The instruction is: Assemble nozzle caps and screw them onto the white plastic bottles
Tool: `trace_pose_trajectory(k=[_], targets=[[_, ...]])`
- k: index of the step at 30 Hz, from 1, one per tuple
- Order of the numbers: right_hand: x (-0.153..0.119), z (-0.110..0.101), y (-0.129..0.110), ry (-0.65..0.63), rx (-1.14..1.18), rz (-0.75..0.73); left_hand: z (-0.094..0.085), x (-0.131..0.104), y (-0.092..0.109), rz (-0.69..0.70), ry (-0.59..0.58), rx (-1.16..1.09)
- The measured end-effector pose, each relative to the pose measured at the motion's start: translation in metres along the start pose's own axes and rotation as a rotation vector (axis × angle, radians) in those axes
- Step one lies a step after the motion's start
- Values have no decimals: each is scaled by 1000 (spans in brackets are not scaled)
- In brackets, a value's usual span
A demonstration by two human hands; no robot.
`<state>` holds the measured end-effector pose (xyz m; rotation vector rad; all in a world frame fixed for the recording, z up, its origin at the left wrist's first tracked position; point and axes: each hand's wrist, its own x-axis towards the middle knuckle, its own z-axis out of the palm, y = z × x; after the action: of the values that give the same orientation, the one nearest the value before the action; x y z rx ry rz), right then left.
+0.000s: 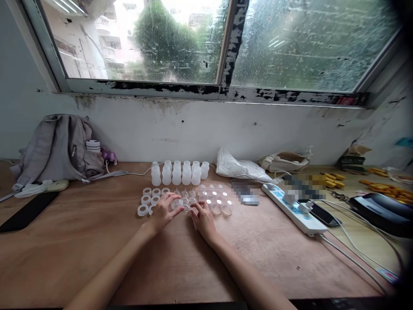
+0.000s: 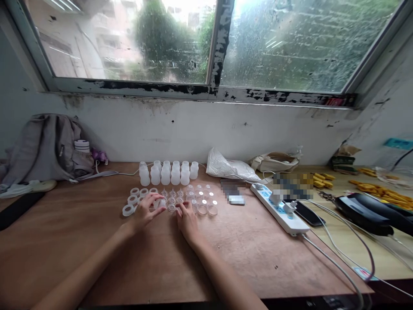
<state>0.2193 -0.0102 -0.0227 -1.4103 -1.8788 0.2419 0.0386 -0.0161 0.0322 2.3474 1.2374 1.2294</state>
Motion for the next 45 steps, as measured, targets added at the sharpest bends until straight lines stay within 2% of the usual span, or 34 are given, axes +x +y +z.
trace_pose_trajectory(k=[3, 6, 9, 11, 16, 20, 27, 34, 38, 43, 45], targets=[[1, 0, 1, -19, 90, -7, 20, 1, -3, -100, 33, -144], [2, -2, -1, 24, 216, -24, 35, -10, -9, -204, 58, -253], [1, -6, -7, 95, 314, -55, 43, -20, -13, -304, 44, -350], [-1, -7, -11, 96, 346, -102, 45, -23, -12, -345, 47, -397], [-6, -6, -16, 25, 395, -162, 43, -20, -5, -242, 36, -420], [-6, -9, -19, -58, 526, -36, 40, -19, -4, -157, 28, -359], [-3, -17, -27, -310, 1000, 257, 44, -24, -6, -37, -3, -251], [-3, -20, -25, -464, 1188, 344, 39, -23, -5, -41, 45, -187], [-5, -17, -27, -396, 1098, 316, 39, -24, -3, -40, 49, -158], [-2, -16, -24, -156, 994, 287, 39, -25, 0, -20, 41, -119], [1, -18, -21, -106, 975, 314, 38, -26, 0, -33, 60, -113]])
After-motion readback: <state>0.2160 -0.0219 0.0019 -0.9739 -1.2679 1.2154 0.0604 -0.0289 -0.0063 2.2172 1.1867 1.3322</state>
